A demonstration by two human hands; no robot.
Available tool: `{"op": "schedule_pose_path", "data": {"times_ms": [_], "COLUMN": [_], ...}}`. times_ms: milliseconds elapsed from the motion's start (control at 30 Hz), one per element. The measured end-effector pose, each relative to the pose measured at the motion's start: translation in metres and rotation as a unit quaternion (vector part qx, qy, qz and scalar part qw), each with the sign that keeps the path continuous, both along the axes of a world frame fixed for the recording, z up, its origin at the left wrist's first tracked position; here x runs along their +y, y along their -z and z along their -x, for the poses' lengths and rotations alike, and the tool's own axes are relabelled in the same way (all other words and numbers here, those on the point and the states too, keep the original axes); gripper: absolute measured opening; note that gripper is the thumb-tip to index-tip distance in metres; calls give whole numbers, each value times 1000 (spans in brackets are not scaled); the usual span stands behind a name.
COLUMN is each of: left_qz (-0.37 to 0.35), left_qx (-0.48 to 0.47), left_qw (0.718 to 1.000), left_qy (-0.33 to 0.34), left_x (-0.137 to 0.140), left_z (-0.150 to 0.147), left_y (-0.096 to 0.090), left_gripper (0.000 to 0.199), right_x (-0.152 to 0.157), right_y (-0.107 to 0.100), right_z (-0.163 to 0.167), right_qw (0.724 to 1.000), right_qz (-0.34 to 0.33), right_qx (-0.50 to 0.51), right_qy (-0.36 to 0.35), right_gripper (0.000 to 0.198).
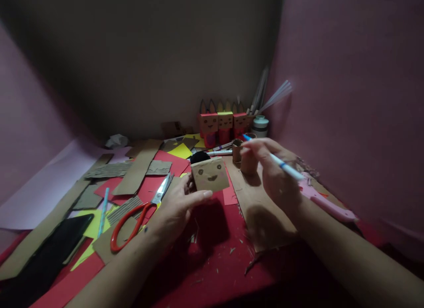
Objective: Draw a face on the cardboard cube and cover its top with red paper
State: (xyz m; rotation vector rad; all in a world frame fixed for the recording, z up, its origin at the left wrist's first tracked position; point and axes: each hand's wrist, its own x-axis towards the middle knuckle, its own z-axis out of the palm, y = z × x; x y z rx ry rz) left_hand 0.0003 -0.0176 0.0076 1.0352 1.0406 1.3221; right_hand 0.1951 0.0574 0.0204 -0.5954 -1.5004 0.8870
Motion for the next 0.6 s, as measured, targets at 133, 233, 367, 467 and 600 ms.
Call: {"op": "schedule_pose_path", "data": {"times_ms": [133,233,367,467,600], "left_qz": [5,16,29,41,42], "left_qx": [-33,-27,-10,-38,-74], "left_qw": [999,999,999,998,996], "left_qy": [-9,-19,-8,-5,-16], "left_x": [-6,-12,-17,-16,-13], "left_z": [-3,-5,-4,-3,-3], "left_y": [3,1,4,7,7], "left_gripper": [56,58,60,62,63], "right_x": [-34,-51,-53,-50,-50], "right_y": [10,19,25,28,26], "right_z": [1,5,10,11,11], "right_qw": [993,987,992,995,995], "right_qz": [38,82,63,46,52], "right_qx": [32,0,-29,2,7], "right_qy": [-111,-137,-105,-86,-82], "right_gripper": [17,13,8,10,13]}}
